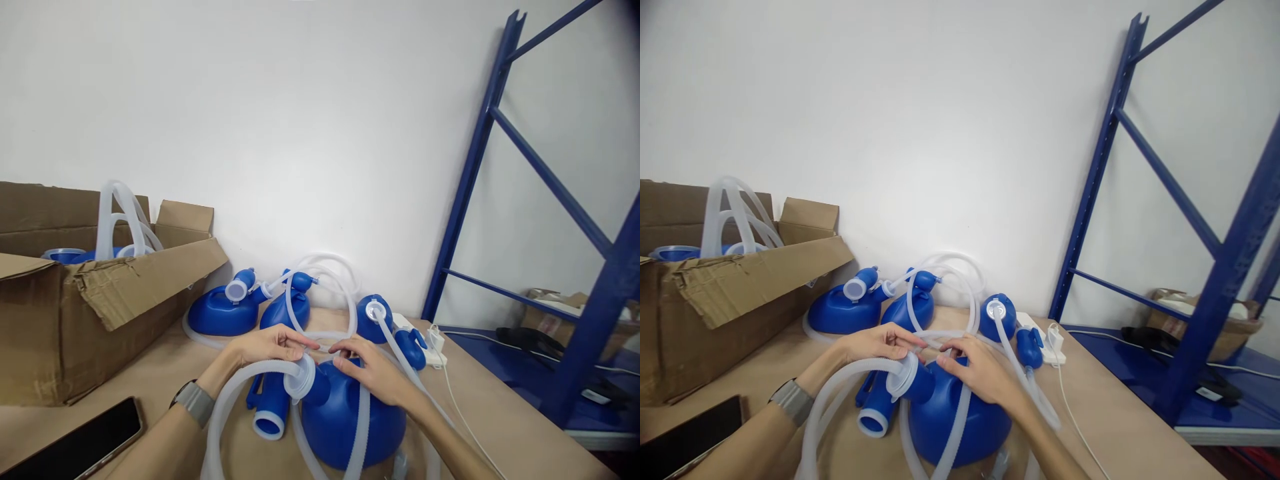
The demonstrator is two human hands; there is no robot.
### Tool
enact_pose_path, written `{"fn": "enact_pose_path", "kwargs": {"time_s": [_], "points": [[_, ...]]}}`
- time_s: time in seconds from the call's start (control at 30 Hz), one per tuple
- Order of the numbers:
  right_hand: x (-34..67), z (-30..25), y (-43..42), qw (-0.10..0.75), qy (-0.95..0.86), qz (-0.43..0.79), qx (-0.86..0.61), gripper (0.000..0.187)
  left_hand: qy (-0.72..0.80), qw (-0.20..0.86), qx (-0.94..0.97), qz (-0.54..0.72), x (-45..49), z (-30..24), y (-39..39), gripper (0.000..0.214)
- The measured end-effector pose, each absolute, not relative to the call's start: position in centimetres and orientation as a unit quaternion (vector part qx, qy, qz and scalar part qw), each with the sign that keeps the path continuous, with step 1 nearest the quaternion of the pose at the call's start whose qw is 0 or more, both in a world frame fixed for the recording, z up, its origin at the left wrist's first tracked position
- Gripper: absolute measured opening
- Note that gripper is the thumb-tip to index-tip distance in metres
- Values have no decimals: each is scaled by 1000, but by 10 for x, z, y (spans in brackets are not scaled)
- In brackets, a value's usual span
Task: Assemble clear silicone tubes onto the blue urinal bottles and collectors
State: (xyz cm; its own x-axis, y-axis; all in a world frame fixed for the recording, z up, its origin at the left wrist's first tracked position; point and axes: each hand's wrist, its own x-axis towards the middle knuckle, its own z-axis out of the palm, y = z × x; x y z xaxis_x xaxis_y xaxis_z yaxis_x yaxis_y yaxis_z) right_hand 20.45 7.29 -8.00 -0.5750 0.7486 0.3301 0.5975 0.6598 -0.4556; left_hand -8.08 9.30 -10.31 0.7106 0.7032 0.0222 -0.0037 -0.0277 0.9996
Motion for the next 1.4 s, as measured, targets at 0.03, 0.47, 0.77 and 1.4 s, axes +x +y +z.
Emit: {"fn": "enact_pose_path", "kwargs": {"time_s": [0.03, 0.47, 0.77, 1.4], "points": [[201, -78, 67, 256, -877, 116, -389, 42, 261, 651, 662, 265, -83, -102, 92, 58], [156, -86, 12, 257, -867, 71, -421, 40, 161, 717, 643, 218, -83, -113, 96, 99], [143, -125, 14, 312, -840, -43, -441, 37, 210, 681, 672, 201, -77, -105, 89, 105], [177, -91, 17, 231, -904, 100, -347, 56, 261, 616, 717, 195, -78, -72, 68, 79]]}}
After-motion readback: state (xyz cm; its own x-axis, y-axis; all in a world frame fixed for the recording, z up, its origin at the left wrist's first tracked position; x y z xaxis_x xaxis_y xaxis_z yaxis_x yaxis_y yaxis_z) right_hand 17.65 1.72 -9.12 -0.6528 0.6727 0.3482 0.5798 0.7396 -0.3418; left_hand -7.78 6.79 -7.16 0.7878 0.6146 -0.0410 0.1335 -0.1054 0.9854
